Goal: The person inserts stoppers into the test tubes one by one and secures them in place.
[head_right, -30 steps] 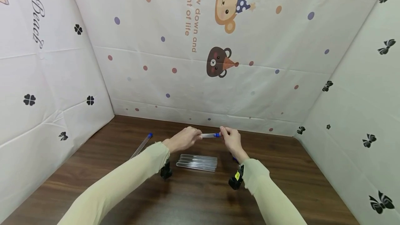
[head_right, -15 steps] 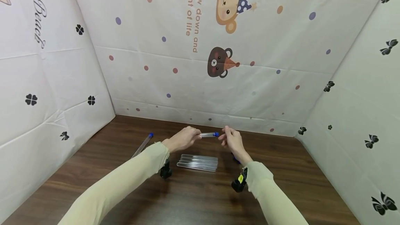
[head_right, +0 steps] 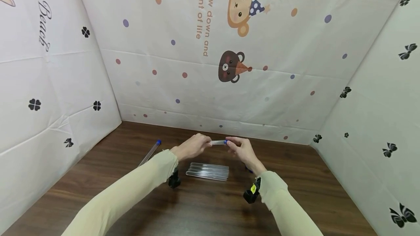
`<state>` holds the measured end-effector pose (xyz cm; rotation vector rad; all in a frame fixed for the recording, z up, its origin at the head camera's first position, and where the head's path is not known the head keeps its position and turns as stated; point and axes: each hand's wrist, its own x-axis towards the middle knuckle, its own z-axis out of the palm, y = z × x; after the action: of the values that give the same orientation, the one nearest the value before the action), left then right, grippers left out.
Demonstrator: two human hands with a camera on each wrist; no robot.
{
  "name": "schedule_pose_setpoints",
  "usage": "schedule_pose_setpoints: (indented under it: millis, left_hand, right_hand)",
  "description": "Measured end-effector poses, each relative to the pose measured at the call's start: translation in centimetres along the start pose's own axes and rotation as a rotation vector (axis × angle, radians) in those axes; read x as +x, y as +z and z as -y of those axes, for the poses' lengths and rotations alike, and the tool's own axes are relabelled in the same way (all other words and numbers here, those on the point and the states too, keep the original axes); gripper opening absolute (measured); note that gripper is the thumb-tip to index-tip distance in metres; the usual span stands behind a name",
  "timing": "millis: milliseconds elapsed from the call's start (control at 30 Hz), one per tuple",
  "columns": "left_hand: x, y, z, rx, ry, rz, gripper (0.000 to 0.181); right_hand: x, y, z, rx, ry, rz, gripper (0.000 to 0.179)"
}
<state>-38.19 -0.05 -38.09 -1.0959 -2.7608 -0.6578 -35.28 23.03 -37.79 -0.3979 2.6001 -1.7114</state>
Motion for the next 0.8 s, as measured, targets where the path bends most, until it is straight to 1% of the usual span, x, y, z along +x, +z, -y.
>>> schedule_pose_setpoints:
  millis: [167, 367, 500, 800]
  left_hand:
    - [-0.07, 0.00, 0.01, 0.009, 0.011, -0.007, 0.020]
    - [-0.12, 0.01, 0.09, 0.014, 0.019, -0.008, 0.021]
    - [-0.15, 0.01, 0.14, 0.003, 0.021, -0.002, 0.021]
    - [-0.10, 0.10, 0.15, 0.001, 0.012, 0.010, 0.020]
  right_hand:
    - [0.05, 0.19, -0.07, 0.017, 0.017, -0.007, 0.039]
    - [0.39, 0.14, -0.42, 0.017, 0.011, -0.021, 0.033]
    - [0.52, 0.05, -0.51, 0.038, 0.014, -0.009, 0.033]
    - [0.56, -0.31, -0.44, 0.078, -0.002, 0.047, 0.033]
